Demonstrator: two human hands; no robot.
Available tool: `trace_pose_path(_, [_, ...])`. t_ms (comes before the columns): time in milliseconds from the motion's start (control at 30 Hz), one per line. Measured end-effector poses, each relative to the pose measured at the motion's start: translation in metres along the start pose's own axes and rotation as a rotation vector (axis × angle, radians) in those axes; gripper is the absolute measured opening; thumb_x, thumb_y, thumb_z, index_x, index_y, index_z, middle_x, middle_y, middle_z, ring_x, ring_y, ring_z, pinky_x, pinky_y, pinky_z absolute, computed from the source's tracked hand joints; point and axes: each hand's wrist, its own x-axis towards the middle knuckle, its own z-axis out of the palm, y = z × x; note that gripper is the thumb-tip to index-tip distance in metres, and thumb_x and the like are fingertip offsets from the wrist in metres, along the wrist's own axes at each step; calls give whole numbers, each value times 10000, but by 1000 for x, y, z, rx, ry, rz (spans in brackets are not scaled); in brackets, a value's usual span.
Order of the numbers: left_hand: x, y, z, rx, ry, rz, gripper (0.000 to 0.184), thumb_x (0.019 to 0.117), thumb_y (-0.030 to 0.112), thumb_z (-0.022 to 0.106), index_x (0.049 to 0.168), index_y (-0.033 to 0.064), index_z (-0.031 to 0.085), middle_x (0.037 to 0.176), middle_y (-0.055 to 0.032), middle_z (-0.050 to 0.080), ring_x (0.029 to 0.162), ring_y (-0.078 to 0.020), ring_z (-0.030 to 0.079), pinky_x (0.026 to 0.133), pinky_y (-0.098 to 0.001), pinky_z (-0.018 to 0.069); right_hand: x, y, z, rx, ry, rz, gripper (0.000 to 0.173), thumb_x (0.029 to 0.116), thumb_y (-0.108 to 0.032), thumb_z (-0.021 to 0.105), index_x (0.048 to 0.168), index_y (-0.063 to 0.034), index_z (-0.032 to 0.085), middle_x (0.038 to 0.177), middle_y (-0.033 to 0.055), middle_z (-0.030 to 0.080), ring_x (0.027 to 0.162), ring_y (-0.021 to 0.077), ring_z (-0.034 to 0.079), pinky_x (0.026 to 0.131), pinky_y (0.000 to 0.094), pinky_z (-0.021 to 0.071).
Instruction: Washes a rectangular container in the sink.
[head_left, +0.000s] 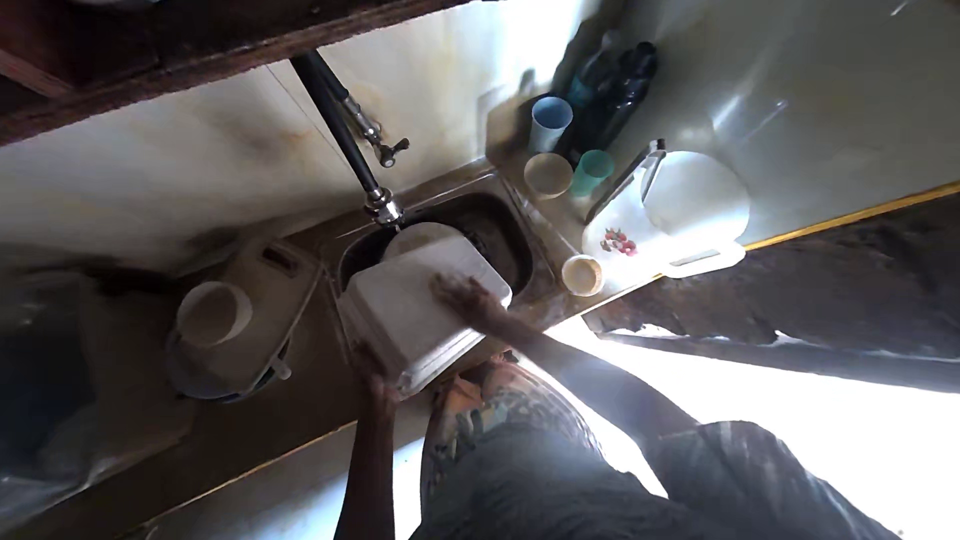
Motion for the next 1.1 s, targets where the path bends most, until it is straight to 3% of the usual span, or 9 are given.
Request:
trace_pose_path(100, [0, -9, -8, -36, -90, 49, 458, 1132, 300, 277, 1492, 41, 391, 1329, -103, 569, 1105, -107, 585, 928, -323, 527, -3, 55, -51, -77, 8, 390, 417, 1052, -149, 506, 1462, -94, 554, 1446, 215, 564, 1314, 394, 568, 1090, 583, 463])
trace_pose_path(300, [1, -9, -6, -102, -131, 120, 441, 1126, 246, 283, 1510, 39, 347, 1340, -72, 552, 1126, -67, 574, 947, -282, 517, -85, 107, -99, -191, 344, 689, 318, 1021, -115, 539, 1262, 42, 671, 1350, 288, 605, 1300, 454, 547, 1106, 562, 425])
trace_pose_path(367, [1, -11, -4, -129, -127, 111, 436, 1119, 219, 314, 1520, 53, 347, 1352, -68, 550, 1131, -75, 573, 946, -291, 519, -108, 118, -97, -180, 278, 731, 319, 1042, -133, 535, 1270, 56, 654, 1364, 307, 585, 1313, 474, 531, 1116, 589, 412])
trace_pose_path(500, [-3, 1, 13, -273, -108, 26, 380, 1119, 344, 284, 1320, 107, 502, 1039, -8, 645, 880, -66, 643, 740, -295, 574, -115, 136, -84, -210, -35, 819, 478, 1038, -336, 586, 1340, 32, 614, 1448, 262, 541, 1406, 421, 456, 1173, 567, 346])
trace_pose_path(733, [-8, 4, 16, -51, 20, 68, 435, 1107, 255, 394, 1476, 27, 433, 1370, -150, 552, 1158, -188, 569, 974, -393, 504, -102, 132, -110, -208, -67, 810, 454, 952, -281, 741, 1230, 66, 651, 1296, 287, 625, 1267, 442, 573, 1061, 593, 452])
trace_pose_path(867, [-25, 19, 26, -48, 63, -81, 438, 1123, 268, 353, 1464, 2, 418, 1368, -180, 530, 1160, -227, 547, 982, -425, 480, -76, 84, -114, -7, 274, 603, 308, 974, -198, 719, 1168, 40, 689, 1189, 256, 676, 1124, 415, 649, 1001, 596, 484])
trace_pose_path(967, [-27, 25, 34, -84, 83, -91, 381, 1096, 290, 442, 1373, 39, 517, 1203, -117, 618, 1019, -163, 607, 866, -372, 540, -53, 21, -72, 207, 383, 179, 250, 998, -90, 632, 1214, 7, 713, 1213, 174, 713, 1138, 270, 679, 1037, 445, 534])
trace_pose_path(1033, [-33, 30, 38, -32, 58, -96, 434, 1108, 302, 410, 1443, 31, 465, 1323, -148, 578, 1133, -195, 579, 957, -406, 509, -34, -31, -36, 266, 203, -28, 310, 1005, -64, 600, 1289, 27, 681, 1356, 193, 656, 1301, 291, 601, 1142, 442, 448])
trace_pose_path(1100, [-39, 27, 40, 53, 48, -52, 462, 1123, 260, 364, 1486, -23, 400, 1415, -217, 516, 1227, -257, 542, 1028, -448, 468, -8, -56, -6, 198, -18, -122, 428, 1027, -148, 580, 1442, -42, 587, 1565, 161, 486, 1500, 313, 387, 1263, 513, 223])
